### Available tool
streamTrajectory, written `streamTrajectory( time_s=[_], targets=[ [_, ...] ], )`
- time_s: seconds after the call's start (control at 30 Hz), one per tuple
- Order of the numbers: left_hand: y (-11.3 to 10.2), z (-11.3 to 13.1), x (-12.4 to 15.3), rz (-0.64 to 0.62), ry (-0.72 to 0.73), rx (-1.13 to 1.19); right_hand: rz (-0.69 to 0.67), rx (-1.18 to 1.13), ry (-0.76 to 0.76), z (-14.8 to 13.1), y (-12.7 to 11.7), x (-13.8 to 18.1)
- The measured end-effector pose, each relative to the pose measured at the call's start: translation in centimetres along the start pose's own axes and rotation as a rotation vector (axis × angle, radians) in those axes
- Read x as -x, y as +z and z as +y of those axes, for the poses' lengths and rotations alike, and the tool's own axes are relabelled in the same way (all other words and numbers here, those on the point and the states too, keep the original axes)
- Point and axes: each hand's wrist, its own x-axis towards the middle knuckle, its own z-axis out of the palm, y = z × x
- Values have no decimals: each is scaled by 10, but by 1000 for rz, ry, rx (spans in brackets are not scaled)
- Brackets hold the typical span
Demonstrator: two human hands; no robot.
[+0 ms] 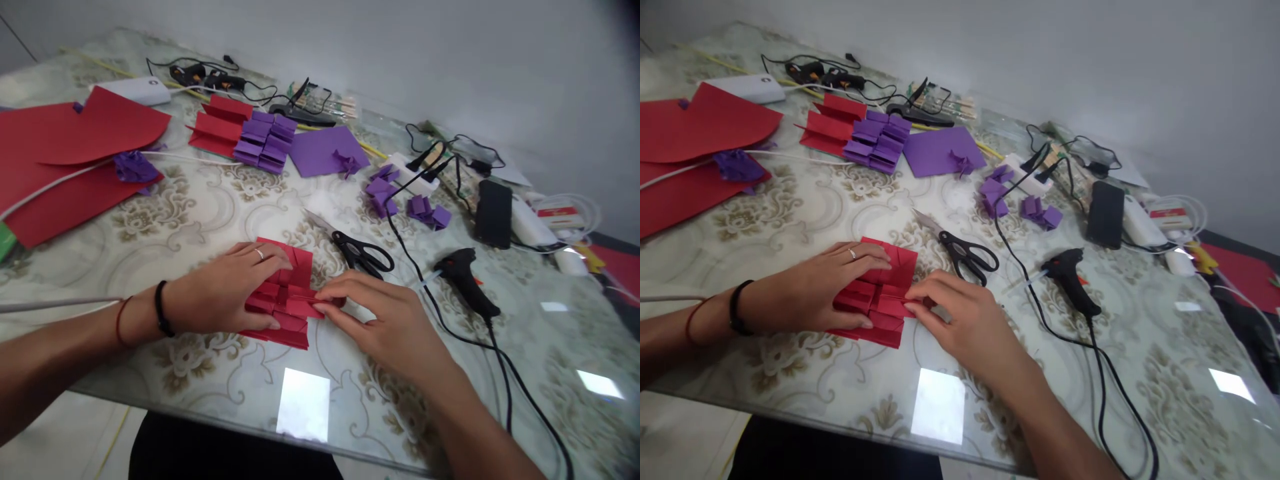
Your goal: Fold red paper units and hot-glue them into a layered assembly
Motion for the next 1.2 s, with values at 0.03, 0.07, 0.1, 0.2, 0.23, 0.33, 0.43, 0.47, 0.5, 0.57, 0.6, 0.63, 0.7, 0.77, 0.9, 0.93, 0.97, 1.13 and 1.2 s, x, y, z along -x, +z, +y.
streamTrajectory(
  time_s=[0.03,0.07,0.1,0.2,0.23,0.33,0.43,0.47,0.5,0.57,0.6,0.63,0.7,0.77,0.9,0.93,0.97,1.13,1.2],
  targets=[
    [0,0,0,-9,1,-7,0,1,-10,1,2,0],
    [0,0,0,-16,0,-12,2,4,-20,1,3,0],
    [-1,0,0,-22,-1,-14,3,8,-30,2,4,1],
    [-1,0,0,-28,1,-17,1,10,-34,3,8,1],
    [0,0,0,-24,2,-18,-5,4,-31,4,8,1],
    [1,-1,1,-13,6,-16,-21,-20,-22,4,11,1],
    [1,-2,1,-18,3,4,-26,-37,-11,4,13,1],
    [2,-3,1,-17,1,11,-25,-39,-7,4,13,1],
    [2,-3,1,-13,-1,17,-26,-41,-4,4,14,1],
    [2,-3,1,-2,1,23,-26,-42,-2,4,15,0],
    [2,-3,1,-1,3,21,-27,-41,-2,4,15,0],
    [1,-3,1,-6,6,14,-31,-40,-2,4,15,0],
    [1,-2,1,-25,10,-13,-40,-39,2,5,16,-1],
    [0,-2,0,-37,17,-40,-50,-38,13,6,17,0],
    [0,-2,0,-17,28,-31,-63,-39,37,7,19,0],
    [1,-2,1,-16,25,-28,-66,-42,40,7,19,0],
    [1,-2,1,-19,20,-30,-67,-43,42,7,20,0],
    [2,-4,2,-38,30,-66,-69,-40,33,9,21,0],
    [1,-4,2,-42,29,-61,-70,-39,25,9,22,0]
  ],
)
